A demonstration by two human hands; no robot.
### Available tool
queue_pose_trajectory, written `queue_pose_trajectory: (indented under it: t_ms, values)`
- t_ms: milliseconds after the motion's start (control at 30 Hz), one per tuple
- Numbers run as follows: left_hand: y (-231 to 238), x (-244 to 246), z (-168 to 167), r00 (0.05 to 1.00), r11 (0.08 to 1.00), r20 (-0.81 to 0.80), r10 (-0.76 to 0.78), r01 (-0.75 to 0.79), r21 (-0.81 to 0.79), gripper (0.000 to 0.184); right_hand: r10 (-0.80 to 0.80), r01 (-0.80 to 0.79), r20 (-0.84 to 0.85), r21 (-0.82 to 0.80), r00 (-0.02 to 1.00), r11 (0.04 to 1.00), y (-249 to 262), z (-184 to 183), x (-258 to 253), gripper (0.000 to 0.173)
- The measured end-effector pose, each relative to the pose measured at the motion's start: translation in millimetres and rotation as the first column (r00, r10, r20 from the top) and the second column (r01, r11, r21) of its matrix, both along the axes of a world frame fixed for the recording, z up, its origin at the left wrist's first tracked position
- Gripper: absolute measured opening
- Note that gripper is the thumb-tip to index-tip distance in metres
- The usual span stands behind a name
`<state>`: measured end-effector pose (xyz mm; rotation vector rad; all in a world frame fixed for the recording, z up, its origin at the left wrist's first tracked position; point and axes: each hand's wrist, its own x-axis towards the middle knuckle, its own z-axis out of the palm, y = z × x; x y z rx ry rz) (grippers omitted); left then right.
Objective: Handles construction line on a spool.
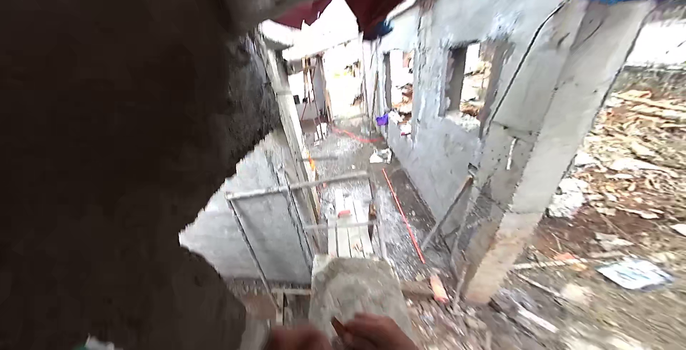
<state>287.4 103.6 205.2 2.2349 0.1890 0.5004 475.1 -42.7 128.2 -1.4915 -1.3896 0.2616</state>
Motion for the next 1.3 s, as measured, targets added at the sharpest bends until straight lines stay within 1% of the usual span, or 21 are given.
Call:
queue_pose_trajectory:
  t_ms: [67,133,200,233,267,300,367,433,500,600,667,733,800,833,900,967,1000,1067,1133,1200,1300]
  values:
    - [27.0,1.3,5.7,0.999,0.996,-0.002,0.033,-0.033,-0.078,0.015,0.228,-0.212,-0.254,0.088,0.94,0.973,-9.3,9.1,-7.8,0.028]
    - [26.8,8.3,-11.9,0.999,0.961,0.015,0.052,-0.046,-0.272,0.013,0.315,-0.27,-0.617,0.169,0.721,0.948,-13.5,24.4,-10.0,0.024]
    - [8.2,19.3,-33.4,0.999,0.915,0.008,0.046,-0.039,-0.402,0.015,0.222,-0.119,-0.823,0.188,0.522,0.975,-7.0,39.7,-10.3,0.018]
    - [-2.4,25.3,-43.3,1.0,0.902,0.004,0.028,-0.024,-0.431,0.017,0.15,0.016,-0.867,0.179,0.476,0.984,0.2,45.3,-7.8,0.019]
    - [-11.9,29.8,-50.8,1.0,0.904,-0.009,-0.005,0.001,-0.427,0.02,0.065,0.152,-0.878,0.154,0.473,0.976,8.0,48.7,-2.5,0.022]
    - [-18.8,32.1,-55.0,0.998,0.923,-0.029,-0.051,0.036,-0.384,0.023,-0.036,0.277,-0.845,0.134,0.533,0.951,15.5,47.8,5.0,0.023]
    - [-24.0,31.8,-47.4,0.991,0.961,-0.066,-0.115,0.094,-0.26,0.026,-0.293,0.421,-0.535,0.131,0.792,0.898,22.7,32.7,24.2,0.021]
    - [-16.9,27.7,-21.3,0.992,0.989,-0.093,-0.083,0.071,-0.127,0.025,-0.378,0.389,-0.099,0.135,0.92,0.911,23.2,18.0,36.0,0.021]
    - [1.5,25.4,1.9,0.998,1.0,-0.056,0.029,-0.028,0.009,0.02,-0.209,0.206,0.06,0.051,0.976,0.977,19.3,15.3,32.2,0.02]
    - [30.4,24.5,9.4,0.991,0.991,0.019,0.133,-0.133,0.004,0.011,0.173,-0.171,-0.154,0.022,0.973,0.985,12.3,24.9,22.0,0.021]
    - [36.6,25.9,-4.4,0.985,0.977,0.103,0.139,-0.119,-0.177,0.011,0.344,-0.293,-0.484,0.18,0.804,0.939,14.2,34.3,16.4,0.02]
    - [30.6,31.3,-22.1,0.982,0.925,0.132,0.136,-0.078,-0.371,0.014,0.379,-0.202,-0.737,0.322,0.56,0.925,22.8,48.5,12.9,0.018]
    - [16.5,38.0,-33.6,0.986,0.873,0.117,0.117,-0.046,-0.485,0.017,0.258,0.037,-0.853,0.307,0.453,0.951,37.5,63.6,12.6,0.021]
    - [8.9,40.5,-34.5,0.989,0.864,0.117,0.095,-0.023,-0.503,0.02,0.164,0.155,-0.857,0.27,0.489,0.95,47.4,68.6,14.4,0.024]
    - [-2.0,41.5,-26.4,0.993,0.884,0.11,0.035,0.021,-0.466,0.025,-0.075,0.335,-0.704,0.239,0.706,0.911,63.3,64.9,20.5,0.02]
    - [-2.4,37.8,-8.2,0.993,0.942,0.108,0.044,-0.006,-0.335,0.022,-0.268,0.364,-0.316,0.302,0.91,0.881,70.5,54.9,27.5,0.021]
    - [3.1,35.0,3.2,0.989,0.967,0.122,0.083,-0.051,-0.248,0.019,-0.283,0.316,-0.146,0.331,0.948,0.889,73.2,50.9,30.5,0.023]
    - [22.7,29.3,24.9,0.966,0.98,0.179,0.186,-0.171,-0.1,0.017,-0.173,0.159,0.018,0.304,0.985,0.939,75.5,44.9,32.6,0.024]
    - [47.8,25.3,38.2,0.944,0.963,0.194,0.267,-0.265,-0.038,0.012,0.056,-0.047,-0.032,0.221,0.998,0.974,74.4,43.8,30.9,0.023]
    - [66.9,26.4,38.9,0.936,0.957,0.21,0.283,-0.26,-0.132,0.008,0.295,-0.251,-0.203,0.216,0.934,0.944,78.0,49.3,32.1,0.024]
    - [73.4,31.1,25.0,0.91,0.903,0.341,0.235,-0.075,-0.422,0.014,0.545,-0.436,-0.46,0.328,0.701,0.838,94.2,51.8,33.4,0.023]
